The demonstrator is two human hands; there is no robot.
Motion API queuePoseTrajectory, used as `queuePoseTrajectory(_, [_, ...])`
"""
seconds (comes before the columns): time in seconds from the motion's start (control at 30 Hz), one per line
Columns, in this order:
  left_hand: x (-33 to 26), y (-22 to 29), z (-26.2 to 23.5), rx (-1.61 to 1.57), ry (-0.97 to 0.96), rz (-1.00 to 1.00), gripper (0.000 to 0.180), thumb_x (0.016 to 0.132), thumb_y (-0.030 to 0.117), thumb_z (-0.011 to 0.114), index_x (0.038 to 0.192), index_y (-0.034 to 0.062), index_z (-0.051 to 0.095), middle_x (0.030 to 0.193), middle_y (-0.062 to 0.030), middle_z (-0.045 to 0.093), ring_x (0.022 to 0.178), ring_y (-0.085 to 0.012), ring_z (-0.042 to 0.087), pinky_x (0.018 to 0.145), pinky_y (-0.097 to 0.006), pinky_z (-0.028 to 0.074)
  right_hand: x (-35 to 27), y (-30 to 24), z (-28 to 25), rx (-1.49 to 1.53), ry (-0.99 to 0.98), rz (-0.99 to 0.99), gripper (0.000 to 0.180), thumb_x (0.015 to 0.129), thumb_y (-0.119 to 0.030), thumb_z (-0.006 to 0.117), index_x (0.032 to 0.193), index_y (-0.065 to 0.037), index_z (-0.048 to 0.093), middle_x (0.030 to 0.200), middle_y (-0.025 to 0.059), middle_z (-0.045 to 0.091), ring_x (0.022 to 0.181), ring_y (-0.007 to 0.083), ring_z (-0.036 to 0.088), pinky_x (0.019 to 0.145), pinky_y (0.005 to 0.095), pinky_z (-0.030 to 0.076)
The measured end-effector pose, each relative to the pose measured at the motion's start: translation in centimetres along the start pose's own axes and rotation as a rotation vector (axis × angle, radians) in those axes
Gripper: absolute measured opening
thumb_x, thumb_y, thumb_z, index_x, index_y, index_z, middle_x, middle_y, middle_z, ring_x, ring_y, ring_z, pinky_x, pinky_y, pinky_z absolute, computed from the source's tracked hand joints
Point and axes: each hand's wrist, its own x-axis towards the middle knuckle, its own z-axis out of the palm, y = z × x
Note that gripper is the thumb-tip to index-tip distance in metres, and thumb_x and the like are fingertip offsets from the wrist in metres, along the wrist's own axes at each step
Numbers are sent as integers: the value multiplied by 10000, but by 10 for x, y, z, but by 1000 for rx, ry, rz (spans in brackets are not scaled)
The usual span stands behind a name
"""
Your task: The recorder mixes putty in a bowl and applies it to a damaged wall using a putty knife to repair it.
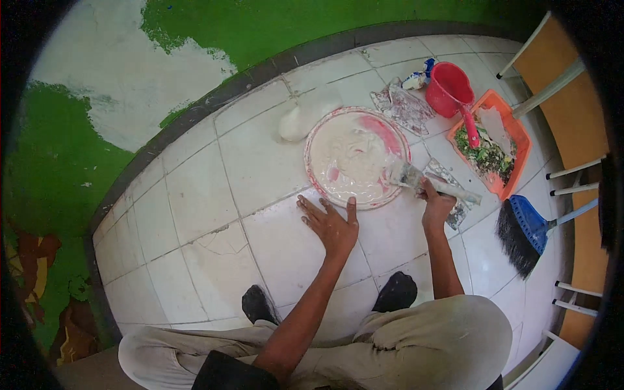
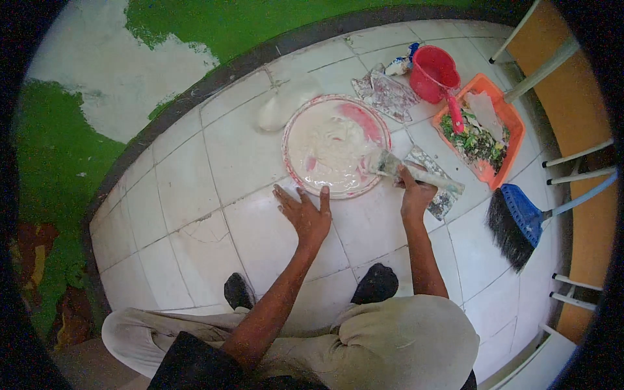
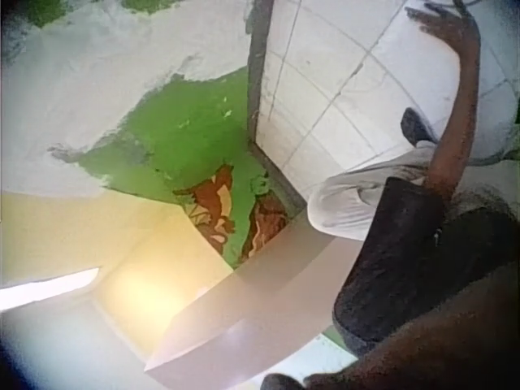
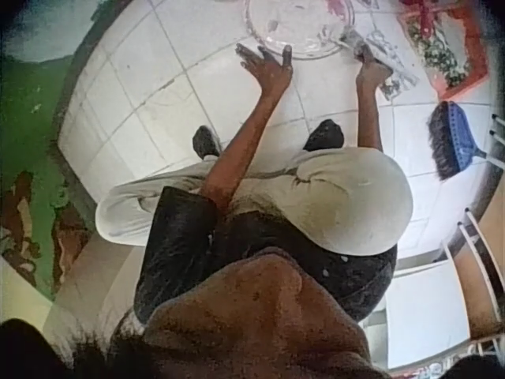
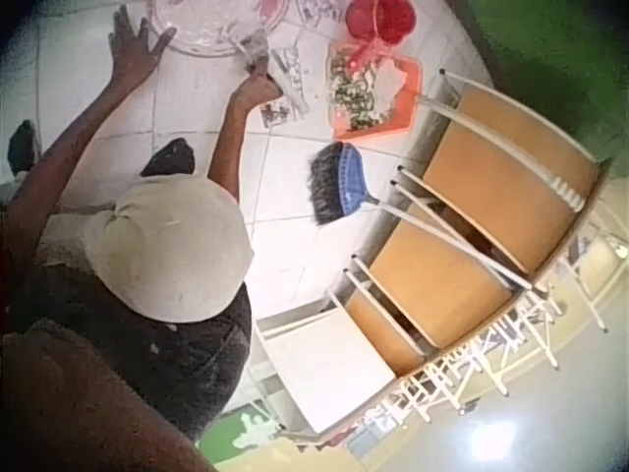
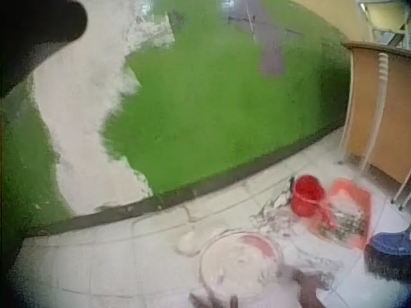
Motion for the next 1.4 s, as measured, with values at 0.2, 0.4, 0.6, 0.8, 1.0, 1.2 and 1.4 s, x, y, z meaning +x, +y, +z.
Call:
queuePoseTrajectory(0.2, [8,26,13,-109,-68,-207,1004,929,616,428,1322,-290,254,1516,-378,-70,1435,-481,-69,1155,-560,47,20,11,1,-9,28,-30,216,781,-33,764,949,36,647,743,71,640,546,126,586,480,263,504])
queuePoseTrajectory(0.4, [3,42,14,-111,-103,-271,981,938,574,455,1338,-287,210,1504,-396,-77,1430,-491,-69,1155,-562,43,36,-5,5,9,-32,227,269,782,-40,763,1009,46,648,719,61,629,507,114,563,448,259,499])
queuePoseTrajectory(0.6, [-25,71,29,-215,-114,-213,974,947,523,480,1380,-260,95,1478,-429,-99,1412,-529,-84,1151,-570,25,39,4,-2,79,-57,179,277,778,-41,766,1013,44,648,716,63,628,492,125,561,451,263,520])
queuePoseTrajectory(0.8, [-40,94,27,-179,-228,-193,875,962,501,466,1418,-185,171,1470,-442,-71,1409,-540,-47,1149,-574,36,40,14,-3,35,-34,174,211,770,-53,765,938,18,657,715,68,648,484,121,577,427,248,509])
queuePoseTrajectory(1.0, [-16,71,0,-520,194,-46,574,989,353,507,1342,-95,447,1515,-356,105,1429,-459,102,1161,-488,120,44,11,-6,34,-51,196,248,767,-19,757,979,41,643,759,80,656,513,136,595,446,258,515])
queuePoseTrajectory(1.2, [29,-22,-38,209,126,513,642,920,558,511,1452,207,431,1549,-284,106,1437,-487,25,1093,-693,46,40,9,-7,41,-51,201,226,771,-40,764,950,39,652,755,94,668,517,140,606,444,243,501])
queuePoseTrajectory(1.4, [55,-48,-60,521,-175,815,819,802,730,513,1468,268,396,1553,-208,179,1454,-434,55,1094,-711,8,36,8,-6,57,-75,151,219,776,-56,766,918,55,642,740,96,662,520,145,611,453,251,503])
